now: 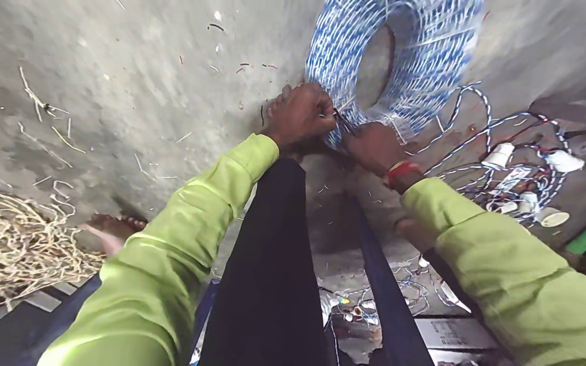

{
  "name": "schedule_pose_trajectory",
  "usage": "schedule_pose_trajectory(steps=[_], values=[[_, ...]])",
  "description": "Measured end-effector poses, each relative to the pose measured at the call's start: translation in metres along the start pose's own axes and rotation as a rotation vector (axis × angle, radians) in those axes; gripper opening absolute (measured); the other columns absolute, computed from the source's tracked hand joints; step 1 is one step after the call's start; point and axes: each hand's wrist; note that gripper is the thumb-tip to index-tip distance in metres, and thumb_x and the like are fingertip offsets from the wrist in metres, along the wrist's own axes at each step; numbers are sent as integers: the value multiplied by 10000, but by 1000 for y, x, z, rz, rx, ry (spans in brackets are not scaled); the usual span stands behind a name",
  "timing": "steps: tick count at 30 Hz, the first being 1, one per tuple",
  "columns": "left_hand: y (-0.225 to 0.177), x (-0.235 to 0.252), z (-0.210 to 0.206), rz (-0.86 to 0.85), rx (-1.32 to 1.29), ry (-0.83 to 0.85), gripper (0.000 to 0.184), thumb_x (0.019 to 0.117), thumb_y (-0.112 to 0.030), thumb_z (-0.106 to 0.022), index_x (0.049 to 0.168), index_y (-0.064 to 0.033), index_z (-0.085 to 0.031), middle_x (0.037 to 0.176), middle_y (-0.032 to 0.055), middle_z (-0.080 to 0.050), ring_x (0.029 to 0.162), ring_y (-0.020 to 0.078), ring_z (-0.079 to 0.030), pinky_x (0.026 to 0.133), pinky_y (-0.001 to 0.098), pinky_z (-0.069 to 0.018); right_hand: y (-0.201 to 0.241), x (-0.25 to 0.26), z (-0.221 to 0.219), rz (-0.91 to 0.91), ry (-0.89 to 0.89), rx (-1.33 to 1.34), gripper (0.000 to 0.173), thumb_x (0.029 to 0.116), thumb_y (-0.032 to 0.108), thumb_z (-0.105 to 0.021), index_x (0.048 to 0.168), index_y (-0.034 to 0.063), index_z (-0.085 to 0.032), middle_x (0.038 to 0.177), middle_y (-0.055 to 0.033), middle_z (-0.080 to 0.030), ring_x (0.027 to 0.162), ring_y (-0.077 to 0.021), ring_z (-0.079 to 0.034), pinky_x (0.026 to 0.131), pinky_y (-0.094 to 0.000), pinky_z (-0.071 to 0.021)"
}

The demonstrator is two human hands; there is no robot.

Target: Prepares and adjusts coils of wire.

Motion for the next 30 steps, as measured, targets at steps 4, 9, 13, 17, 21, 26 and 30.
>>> schedule_pose_trajectory(steps=[4, 9, 13, 17, 21, 26, 30], values=[[4, -1, -3, -8, 18, -32, 227, 872, -316, -713, 868, -91, -741, 841, 82, -660, 794, 223, -635, 772, 457, -490, -3, -2, -24, -76, -20, 292, 456, 1037, 376, -521, 794, 0, -610, 785, -168, -608, 746, -323, -612, 665, -552, -469], [2, -9, -12, 9, 223, 27, 247, 872, -409, -654, 862, -169, -710, 906, 51, -663, 928, 280, -638, 756, 510, -491, -15, -31, -18, -290, 326, 1139, 375, 1061, 332, -475, 716, 188, -444, 505, 89, -346, 358, -8, -310, 332, -169, -298], [4, -13, -20, 4, 272, 42, 264, 868, -450, -625, 828, -195, -680, 911, 41, -634, 966, 290, -609, 801, 535, -454, -61, -54, -9, -248, 208, 962, 360, 1051, 394, -508, 763, 177, -510, 528, 78, -375, 389, -29, -332, 370, -193, -329], [8, -13, -21, -72, 289, -39, 254, 867, -394, -622, 808, -155, -687, 867, 78, -648, 919, 332, -627, 782, 556, -453, -63, -114, -20, 68, 89, 761, 262, 1026, 346, -577, 932, 110, -636, 594, 33, -500, 463, -78, -462, 438, -267, -424], [1, -21, -26, -40, 298, 20, 312, 883, -415, -619, 923, -119, -709, 970, 137, -660, 1004, 386, -632, 870, 632, -449, -105, -173, -56, -177, -85, 1267, 302, 1059, 282, -474, 797, 145, -535, 505, 79, -427, 385, -36, -411, 382, -213, -408], [-19, -15, -9, -165, 380, 54, 545, 945, -567, -530, 821, -61, -691, 896, 174, -685, 929, 403, -666, 841, 623, -476, -154, -121, -19, -207, -339, 732, 412, 1058, 395, -544, 1295, 59, -533, 801, -51, -619, 633, -160, -622, 591, -377, -574], [-55, 5, -31, -666, 317, 56, 297, 1047, -260, -539, 1044, -25, -721, 969, 177, -696, 935, 346, -696, 815, 466, -569, -140, -96, -3, -239, -269, 216, 471, 1002, 434, -639, 1251, 42, -557, 896, -231, -644, 746, -425, -637, 645, -650, -492]])
Point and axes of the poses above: each hand's wrist, its own x-axis towards the middle knuckle, its own z-axis out of the back of the hand, y = z × x
